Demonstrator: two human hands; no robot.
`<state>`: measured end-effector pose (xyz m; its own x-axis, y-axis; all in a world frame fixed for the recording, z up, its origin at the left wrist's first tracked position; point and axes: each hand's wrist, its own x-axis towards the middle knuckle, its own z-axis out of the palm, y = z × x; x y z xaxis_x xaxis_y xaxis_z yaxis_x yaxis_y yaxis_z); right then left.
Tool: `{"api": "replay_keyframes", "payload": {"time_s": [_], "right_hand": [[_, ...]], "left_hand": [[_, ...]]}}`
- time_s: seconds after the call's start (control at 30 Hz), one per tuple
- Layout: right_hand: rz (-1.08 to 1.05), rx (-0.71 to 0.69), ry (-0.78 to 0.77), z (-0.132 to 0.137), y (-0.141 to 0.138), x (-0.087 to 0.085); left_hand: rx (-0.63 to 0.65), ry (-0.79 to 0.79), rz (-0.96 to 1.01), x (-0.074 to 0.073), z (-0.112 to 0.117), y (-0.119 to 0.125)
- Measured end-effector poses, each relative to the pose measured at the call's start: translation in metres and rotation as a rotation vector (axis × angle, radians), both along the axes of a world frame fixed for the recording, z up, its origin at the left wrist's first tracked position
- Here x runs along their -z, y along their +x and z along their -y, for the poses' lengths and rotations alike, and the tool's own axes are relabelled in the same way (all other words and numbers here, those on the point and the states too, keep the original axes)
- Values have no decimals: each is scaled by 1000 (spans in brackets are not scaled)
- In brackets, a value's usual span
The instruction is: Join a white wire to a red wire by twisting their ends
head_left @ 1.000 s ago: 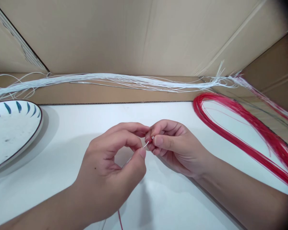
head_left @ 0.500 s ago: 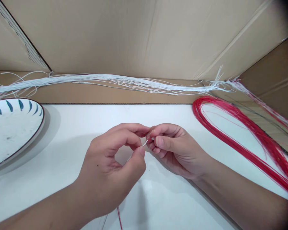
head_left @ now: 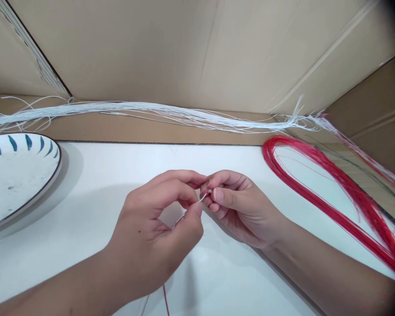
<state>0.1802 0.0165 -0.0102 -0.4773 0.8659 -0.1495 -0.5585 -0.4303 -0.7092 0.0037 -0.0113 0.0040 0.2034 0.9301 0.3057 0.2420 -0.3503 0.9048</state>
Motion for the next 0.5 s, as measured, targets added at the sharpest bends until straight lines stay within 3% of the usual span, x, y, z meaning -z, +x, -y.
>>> {"api": "replay_keyframes", "payload": {"time_s": [0.5], "right_hand": [[34, 13, -19, 0, 0, 0]], "left_hand": [[-26, 86, -84, -1, 0, 1]]}}
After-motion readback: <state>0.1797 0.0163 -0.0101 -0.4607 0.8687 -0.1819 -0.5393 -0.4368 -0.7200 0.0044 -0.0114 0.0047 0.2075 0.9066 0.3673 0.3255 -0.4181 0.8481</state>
